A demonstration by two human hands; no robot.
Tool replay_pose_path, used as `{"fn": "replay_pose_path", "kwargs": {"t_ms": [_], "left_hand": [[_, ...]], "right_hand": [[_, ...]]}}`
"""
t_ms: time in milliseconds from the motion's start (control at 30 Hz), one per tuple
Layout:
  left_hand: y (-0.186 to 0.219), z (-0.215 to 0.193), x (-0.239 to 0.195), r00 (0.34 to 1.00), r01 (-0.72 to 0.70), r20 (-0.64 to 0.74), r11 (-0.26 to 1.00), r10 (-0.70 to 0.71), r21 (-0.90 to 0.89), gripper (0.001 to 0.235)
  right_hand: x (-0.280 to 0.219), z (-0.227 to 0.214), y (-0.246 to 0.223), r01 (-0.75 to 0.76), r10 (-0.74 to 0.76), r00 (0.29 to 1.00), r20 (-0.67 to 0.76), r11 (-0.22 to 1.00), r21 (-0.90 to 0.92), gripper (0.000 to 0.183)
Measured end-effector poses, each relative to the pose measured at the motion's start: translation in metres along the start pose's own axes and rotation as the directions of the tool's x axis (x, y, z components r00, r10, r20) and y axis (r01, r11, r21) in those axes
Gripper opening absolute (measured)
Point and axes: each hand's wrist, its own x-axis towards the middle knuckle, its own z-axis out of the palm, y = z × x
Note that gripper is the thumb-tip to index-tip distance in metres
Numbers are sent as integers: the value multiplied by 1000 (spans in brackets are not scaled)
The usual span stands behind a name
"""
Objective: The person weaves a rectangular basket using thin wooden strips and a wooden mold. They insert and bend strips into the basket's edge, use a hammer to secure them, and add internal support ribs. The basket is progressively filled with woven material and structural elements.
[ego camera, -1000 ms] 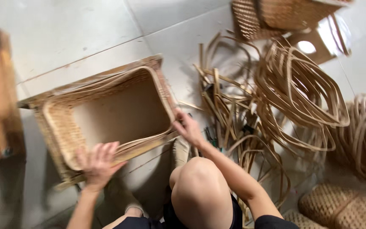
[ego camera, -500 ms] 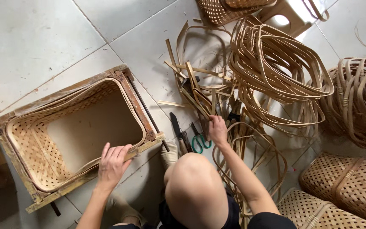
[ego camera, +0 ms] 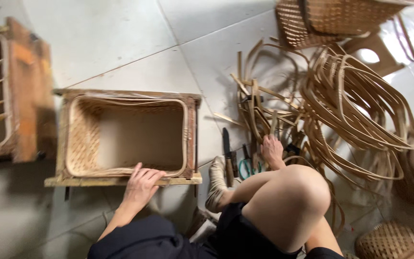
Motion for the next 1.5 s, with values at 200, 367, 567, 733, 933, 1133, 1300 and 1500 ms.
{"fn": "replay_pose_path", "kwargs": {"t_ms": [200, 367, 567, 733, 933, 1133, 1300, 1500], "left_hand": [[0, 13, -25, 998, -51, 44, 998, 52, -25, 49], [-3, 15, -37, 992, -80, 90, 991, 90, -106, 52], [-4, 26, -41, 999, -10, 27, 976, 17, -218, 48], [-10, 28, -46, 995, -93, -56, 965, 81, -247, 44], [-6, -1, -34, 977, 33, 212, 980, 10, -197, 50], [-11, -35, 49, 997, -26, -67, 691, -33, -722, 88], [0, 11, 105, 925, -1, -183, 481, -332, -877, 25], [-2, 67, 121, 830, -127, -411, 590, -378, -798, 17]], "right_hand": [[-20, -18, -27, -165, 133, 955, 267, 981, 104, 35], [-34, -40, -27, -343, 176, 925, 337, 768, 540, 32], [-27, -144, -21, -293, 192, 956, 221, 633, 717, 27], [34, -297, -62, 42, -210, 978, 24, 304, 952, 38], [120, -403, -220, 499, -536, 837, -106, 829, -254, 26], [122, -369, -404, 641, -642, 737, -210, 566, 518, 31], [138, -302, -503, 541, -579, 789, -205, 495, 680, 26], [133, -256, -501, 620, -661, 724, -196, 499, 605, 28]]}}
